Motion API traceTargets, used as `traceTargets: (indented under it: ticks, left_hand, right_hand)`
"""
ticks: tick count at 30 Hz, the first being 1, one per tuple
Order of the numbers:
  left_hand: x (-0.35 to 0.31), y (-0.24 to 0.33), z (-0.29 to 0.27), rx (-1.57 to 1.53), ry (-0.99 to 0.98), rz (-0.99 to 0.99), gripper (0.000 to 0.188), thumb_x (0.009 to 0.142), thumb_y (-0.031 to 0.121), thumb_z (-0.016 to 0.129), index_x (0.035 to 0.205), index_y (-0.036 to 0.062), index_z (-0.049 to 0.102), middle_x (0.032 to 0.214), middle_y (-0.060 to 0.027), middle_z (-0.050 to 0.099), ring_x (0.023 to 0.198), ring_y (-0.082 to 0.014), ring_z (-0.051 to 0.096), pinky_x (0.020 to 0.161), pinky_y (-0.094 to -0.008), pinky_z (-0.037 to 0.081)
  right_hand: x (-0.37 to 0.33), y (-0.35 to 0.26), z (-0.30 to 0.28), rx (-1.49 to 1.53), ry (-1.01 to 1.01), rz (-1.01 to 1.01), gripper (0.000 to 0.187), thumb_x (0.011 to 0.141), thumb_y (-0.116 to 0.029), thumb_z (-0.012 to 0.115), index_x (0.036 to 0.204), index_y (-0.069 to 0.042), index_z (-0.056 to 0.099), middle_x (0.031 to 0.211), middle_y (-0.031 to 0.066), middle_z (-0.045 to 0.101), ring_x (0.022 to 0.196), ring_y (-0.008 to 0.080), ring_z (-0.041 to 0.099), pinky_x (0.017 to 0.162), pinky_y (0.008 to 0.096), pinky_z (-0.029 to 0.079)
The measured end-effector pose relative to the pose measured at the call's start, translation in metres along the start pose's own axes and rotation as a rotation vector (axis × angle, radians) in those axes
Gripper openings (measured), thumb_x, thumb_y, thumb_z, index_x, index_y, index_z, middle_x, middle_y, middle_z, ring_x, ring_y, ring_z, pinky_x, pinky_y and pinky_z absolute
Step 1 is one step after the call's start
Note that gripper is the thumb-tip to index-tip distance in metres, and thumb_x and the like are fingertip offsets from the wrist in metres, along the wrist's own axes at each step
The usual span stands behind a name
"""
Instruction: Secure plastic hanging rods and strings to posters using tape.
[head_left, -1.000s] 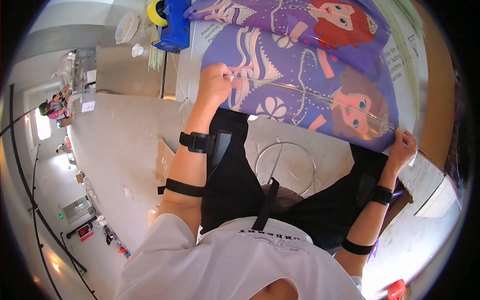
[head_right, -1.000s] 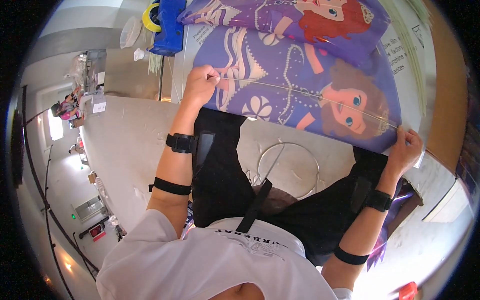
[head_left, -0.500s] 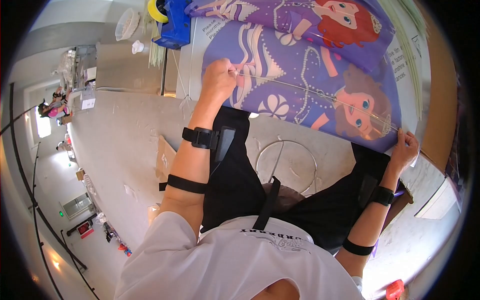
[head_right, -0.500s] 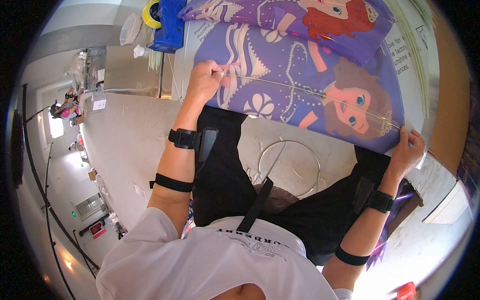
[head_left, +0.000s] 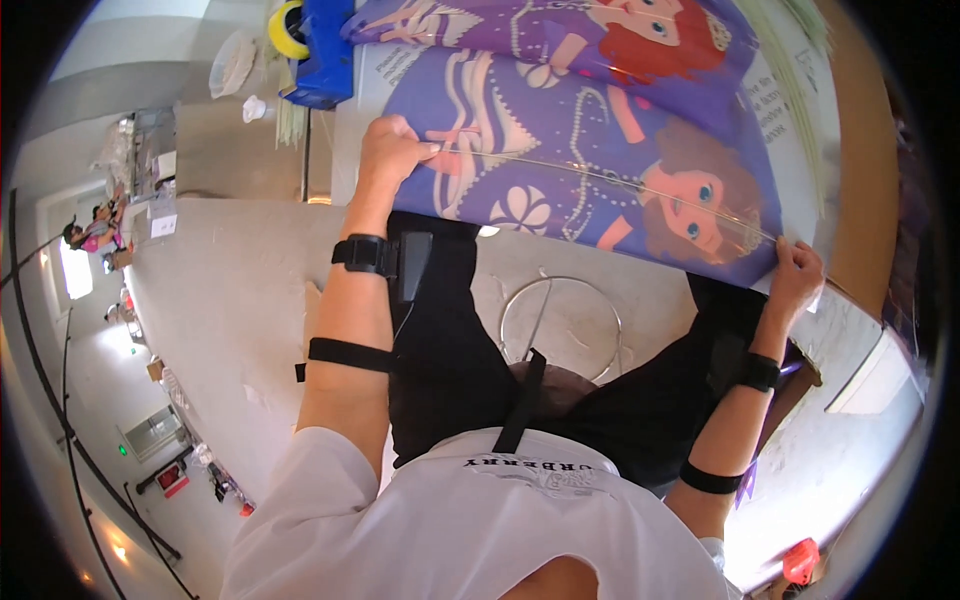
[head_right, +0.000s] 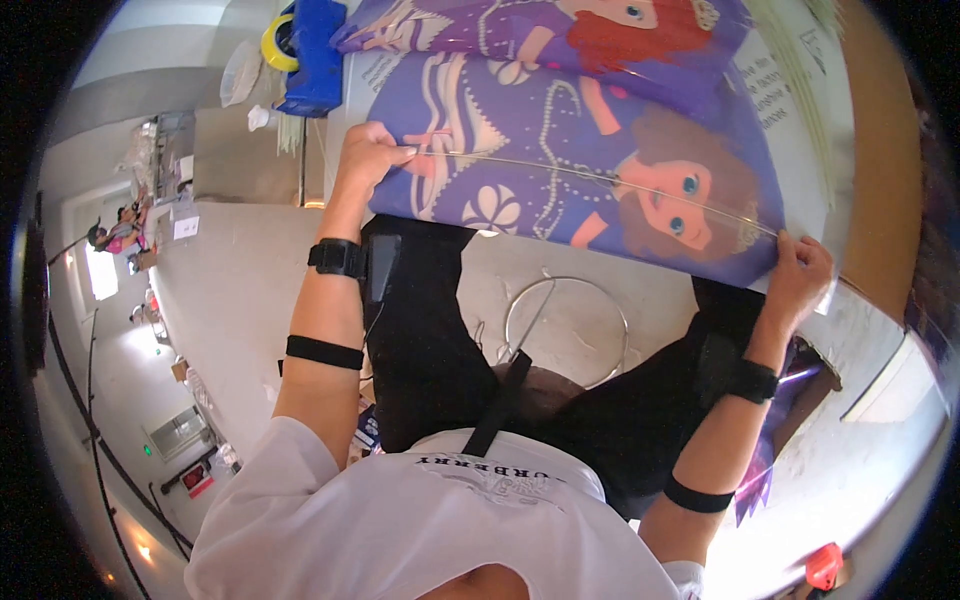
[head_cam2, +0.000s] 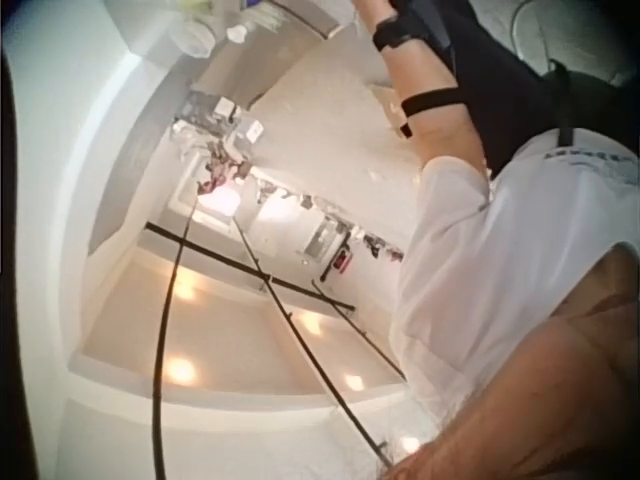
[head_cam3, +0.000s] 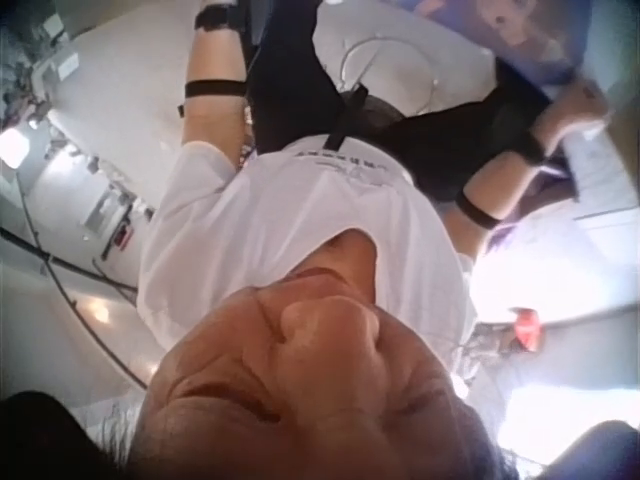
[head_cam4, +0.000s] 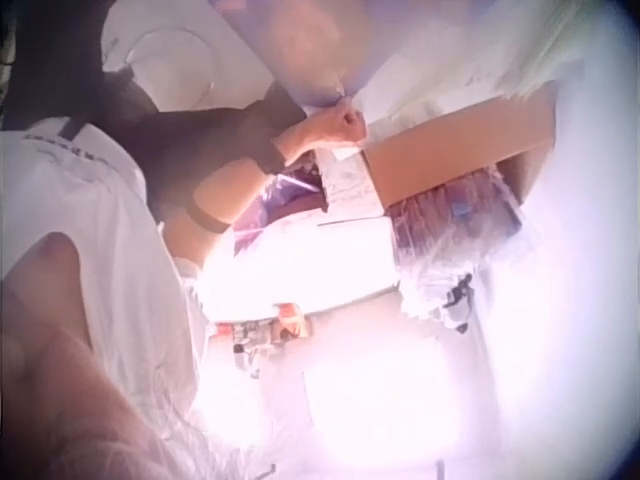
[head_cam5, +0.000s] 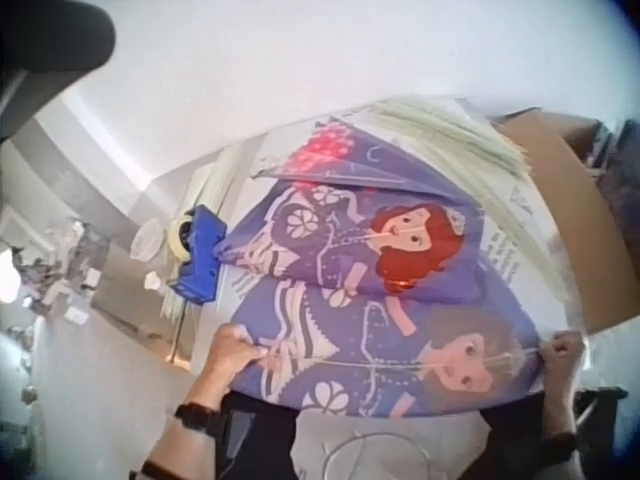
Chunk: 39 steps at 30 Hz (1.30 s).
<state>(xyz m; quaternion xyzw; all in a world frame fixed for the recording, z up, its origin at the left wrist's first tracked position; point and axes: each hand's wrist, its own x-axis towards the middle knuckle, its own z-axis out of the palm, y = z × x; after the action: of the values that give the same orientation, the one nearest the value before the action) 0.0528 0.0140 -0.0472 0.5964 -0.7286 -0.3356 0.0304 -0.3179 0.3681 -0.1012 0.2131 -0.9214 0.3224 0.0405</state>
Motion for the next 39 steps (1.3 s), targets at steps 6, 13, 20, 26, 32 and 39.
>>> traceTargets:
  ticks: [6, 13, 20, 26, 32, 39]
  left_hand:
    - [-0.076, 0.037, 0.061, 0.427, 0.215, 0.75, 0.061, 0.08, 0.013, 0.061, 0.133, -0.0007, 0.035, 0.14, -0.0238, 0.033, 0.131, -0.0385, 0.029, 0.108, -0.0459, 0.023]
    - [-0.101, 0.057, 0.102, 0.512, 0.147, 0.625, 0.081, 0.082, 0.034, 0.061, 0.142, -0.0012, 0.02, 0.147, -0.0219, 0.02, 0.139, -0.0349, 0.014, 0.11, -0.0512, 0.011]
    - [-0.128, 0.141, 0.17, 0.372, -0.072, 0.888, 0.084, 0.078, 0.039, 0.065, 0.141, 0.0008, 0.024, 0.148, -0.0192, 0.022, 0.139, -0.0332, 0.017, 0.11, -0.0518, 0.011]
    - [-0.139, 0.201, 0.217, 0.257, -0.189, 1.122, 0.076, 0.082, 0.036, 0.061, 0.14, 0.0001, 0.028, 0.148, -0.0171, 0.023, 0.138, -0.0322, 0.017, 0.11, -0.0504, 0.012]
    - [-0.105, 0.252, 0.227, 0.029, -0.132, 1.358, 0.052, 0.074, 0.011, 0.063, 0.123, 0.0041, 0.048, 0.128, -0.0141, 0.05, 0.125, -0.0336, 0.039, 0.102, -0.0471, 0.028]
    - [-0.09, 0.304, 0.213, 0.089, -0.618, 1.332, 0.03, 0.067, 0.001, 0.063, 0.096, 0.0042, 0.059, 0.089, -0.009, 0.06, 0.088, -0.0241, 0.056, 0.082, -0.0347, 0.044]
  right_hand:
    - [-0.007, -0.009, 0.003, -0.065, 0.049, -0.014, 0.021, 0.069, -0.017, 0.074, 0.065, 0.0, 0.064, 0.095, 0.015, 0.064, 0.093, 0.031, 0.058, 0.084, 0.0398, 0.043]
    - [-0.008, -0.023, 0.0, 0.004, 0.013, 0.066, 0.021, 0.069, -0.019, 0.072, 0.063, -0.002, 0.061, 0.097, 0.012, 0.06, 0.098, 0.0303, 0.052, 0.087, 0.0402, 0.04]
    - [-0.007, -0.027, -0.006, 0.02, 0.006, 0.058, 0.019, 0.068, -0.018, 0.071, 0.064, -0.001, 0.062, 0.096, 0.0118, 0.061, 0.093, 0.0308, 0.053, 0.083, 0.0397, 0.042]
    - [-0.002, -0.023, -0.015, 0.245, -0.037, 0.114, 0.016, 0.067, -0.013, 0.071, 0.067, 0.001, 0.064, 0.092, 0.0129, 0.063, 0.086, 0.0294, 0.057, 0.078, 0.0378, 0.045]
    - [-0.003, -0.022, -0.025, 0.593, -0.086, 0.232, 0.017, 0.069, -0.01, 0.069, 0.075, 0.005, 0.064, 0.081, 0.0117, 0.065, 0.072, 0.0179, 0.061, 0.067, 0.0293, 0.047]
    - [-0.02, -0.046, -0.031, 0.986, -0.032, 0.536, 0.01, 0.072, 0.0, 0.067, 0.079, 0.002, 0.06, 0.065, 0.0033, 0.06, 0.059, 0.0079, 0.053, 0.053, 0.0221, 0.041]
